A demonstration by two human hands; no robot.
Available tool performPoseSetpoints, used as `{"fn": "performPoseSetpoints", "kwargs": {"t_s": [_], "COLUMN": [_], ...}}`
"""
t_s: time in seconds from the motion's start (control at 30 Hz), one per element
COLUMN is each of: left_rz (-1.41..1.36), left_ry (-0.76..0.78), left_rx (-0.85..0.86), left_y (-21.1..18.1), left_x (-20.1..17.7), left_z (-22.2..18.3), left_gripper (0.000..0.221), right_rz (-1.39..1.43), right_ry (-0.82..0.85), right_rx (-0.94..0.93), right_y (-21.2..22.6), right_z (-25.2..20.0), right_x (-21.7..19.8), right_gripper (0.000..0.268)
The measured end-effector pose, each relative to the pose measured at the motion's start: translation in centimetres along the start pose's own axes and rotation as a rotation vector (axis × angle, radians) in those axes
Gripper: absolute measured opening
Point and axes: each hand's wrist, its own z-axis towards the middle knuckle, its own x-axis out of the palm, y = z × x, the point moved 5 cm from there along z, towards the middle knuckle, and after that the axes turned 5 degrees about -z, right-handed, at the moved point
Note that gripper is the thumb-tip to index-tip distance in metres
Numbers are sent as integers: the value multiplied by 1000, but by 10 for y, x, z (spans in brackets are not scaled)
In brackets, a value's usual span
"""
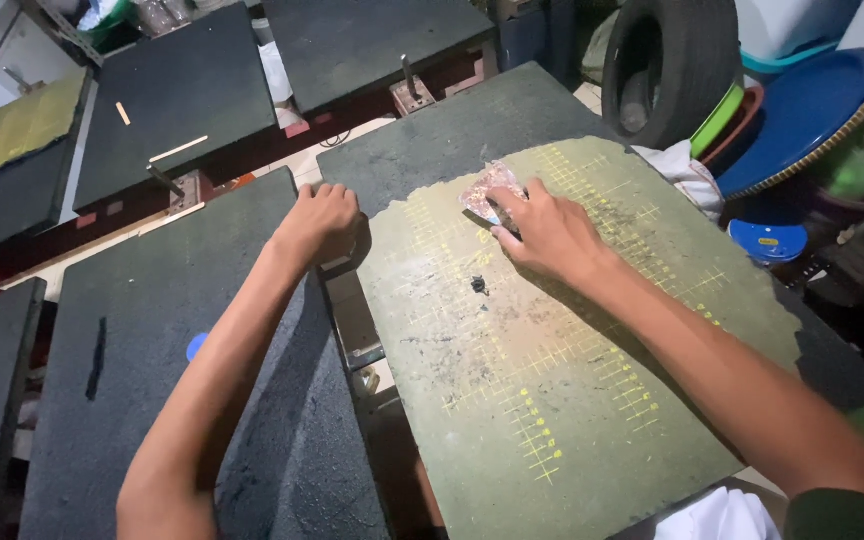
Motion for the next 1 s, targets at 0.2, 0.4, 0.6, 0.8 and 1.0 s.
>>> {"fn": "performPoseSetpoints", "kwargs": {"t_s": [0.2,0.4,0.6,0.8,1.0], "left_rz": [48,83,-130,-568,-553], "left_ry": [-106,-137,-173,-114,-115], "left_rx": [46,40,13,-28,-24], "left_y": [-4,-6,7,4,4], "left_x": [-9,-31,-51,-72,-78], "left_z": [-10,-22,-34,-44,-51], "left_gripper": [45,37,26,25,18], "right_rz": [-2,14,15,12,20], "right_ry": [-6,3,12,9,1], "right_rx": [-13,1,10,8,1], "right_y": [1,2,1,-2,0], "right_z": [-1,-2,-1,1,0], "right_x": [-5,-5,-4,0,-3], "right_gripper": [45,45,45,45,45]}}
